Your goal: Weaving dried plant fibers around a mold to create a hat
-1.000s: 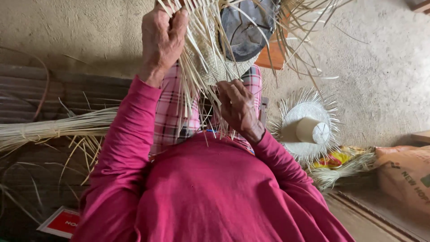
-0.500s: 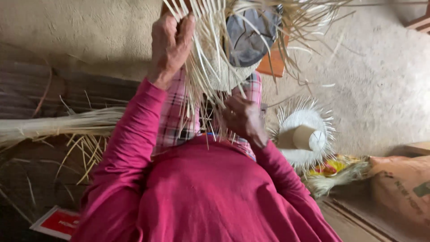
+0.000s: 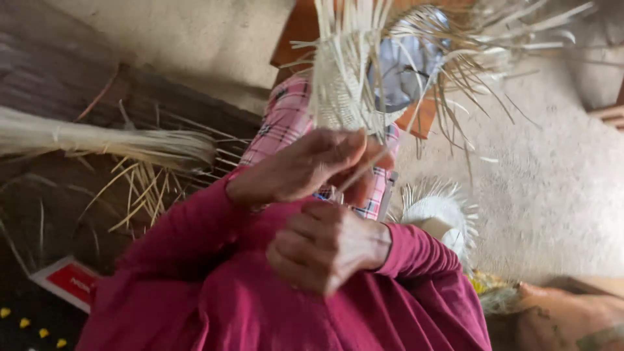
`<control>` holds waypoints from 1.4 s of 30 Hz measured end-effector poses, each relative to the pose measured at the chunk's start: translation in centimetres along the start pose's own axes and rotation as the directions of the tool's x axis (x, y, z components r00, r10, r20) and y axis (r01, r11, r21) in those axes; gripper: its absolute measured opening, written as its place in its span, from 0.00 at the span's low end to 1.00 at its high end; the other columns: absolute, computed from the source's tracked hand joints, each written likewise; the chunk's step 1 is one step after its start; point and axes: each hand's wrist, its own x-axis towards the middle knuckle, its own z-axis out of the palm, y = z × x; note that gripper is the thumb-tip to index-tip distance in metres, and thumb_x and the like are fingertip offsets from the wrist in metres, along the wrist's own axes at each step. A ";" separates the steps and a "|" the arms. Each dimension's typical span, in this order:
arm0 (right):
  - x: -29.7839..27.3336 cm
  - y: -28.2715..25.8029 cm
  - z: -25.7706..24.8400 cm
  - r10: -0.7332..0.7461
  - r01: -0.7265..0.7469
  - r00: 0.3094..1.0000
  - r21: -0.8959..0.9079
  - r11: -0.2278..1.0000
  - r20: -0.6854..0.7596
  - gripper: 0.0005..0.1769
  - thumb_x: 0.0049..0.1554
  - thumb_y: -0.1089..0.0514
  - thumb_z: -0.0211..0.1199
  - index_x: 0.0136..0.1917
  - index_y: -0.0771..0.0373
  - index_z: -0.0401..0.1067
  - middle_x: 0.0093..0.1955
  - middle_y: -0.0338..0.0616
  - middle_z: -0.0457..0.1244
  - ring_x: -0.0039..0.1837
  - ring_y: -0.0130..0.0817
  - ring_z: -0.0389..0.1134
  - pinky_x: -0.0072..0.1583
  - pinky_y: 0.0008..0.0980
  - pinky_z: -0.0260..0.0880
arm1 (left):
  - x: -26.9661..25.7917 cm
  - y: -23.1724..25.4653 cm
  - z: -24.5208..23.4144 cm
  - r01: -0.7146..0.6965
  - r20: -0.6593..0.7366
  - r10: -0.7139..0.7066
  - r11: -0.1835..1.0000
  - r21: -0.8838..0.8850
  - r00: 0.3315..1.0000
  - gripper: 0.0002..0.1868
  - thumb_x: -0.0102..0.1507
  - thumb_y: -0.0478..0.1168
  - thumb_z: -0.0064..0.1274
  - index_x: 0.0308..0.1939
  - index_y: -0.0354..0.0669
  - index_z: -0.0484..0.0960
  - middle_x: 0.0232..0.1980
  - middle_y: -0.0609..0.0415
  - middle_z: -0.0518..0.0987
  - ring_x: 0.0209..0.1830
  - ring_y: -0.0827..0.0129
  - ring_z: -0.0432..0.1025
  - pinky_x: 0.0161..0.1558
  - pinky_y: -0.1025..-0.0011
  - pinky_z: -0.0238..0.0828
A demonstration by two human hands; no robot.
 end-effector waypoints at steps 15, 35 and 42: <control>-12.6 2.8 3.0 0.342 -0.440 0.791 -0.084 0.894 -0.508 0.14 0.59 0.81 0.60 0.45 0.64 0.76 0.54 0.53 0.68 0.36 0.23 0.60 0.32 0.27 0.52 | -30.9 -7.9 -11.3 0.689 -0.850 0.450 0.525 0.500 0.274 0.28 0.89 0.43 0.35 0.41 0.29 0.78 0.27 0.52 0.68 0.14 0.69 0.61 0.13 0.72 0.53; -50.4 24.1 1.5 0.793 -0.495 0.317 -0.804 -0.329 -0.520 0.16 0.68 0.58 0.34 0.41 0.55 0.59 0.37 0.32 0.47 0.36 0.23 0.45 0.35 0.26 0.47 | -8.8 -6.3 -12.9 0.225 -0.443 0.102 0.747 0.625 0.891 0.46 0.68 0.65 0.39 0.71 0.24 0.72 0.33 0.53 0.70 0.22 0.74 0.57 0.17 0.75 0.53; -21.8 14.3 0.2 0.881 -0.952 0.219 0.107 0.288 -0.418 0.29 0.70 0.50 0.56 0.28 0.60 0.64 0.21 0.35 0.55 0.23 0.24 0.50 0.27 0.27 0.50 | 7.0 -12.8 -13.4 0.090 -0.346 0.060 0.912 0.401 0.936 0.58 0.54 0.81 0.46 0.61 0.26 0.77 0.31 0.63 0.60 0.19 0.79 0.55 0.15 0.80 0.54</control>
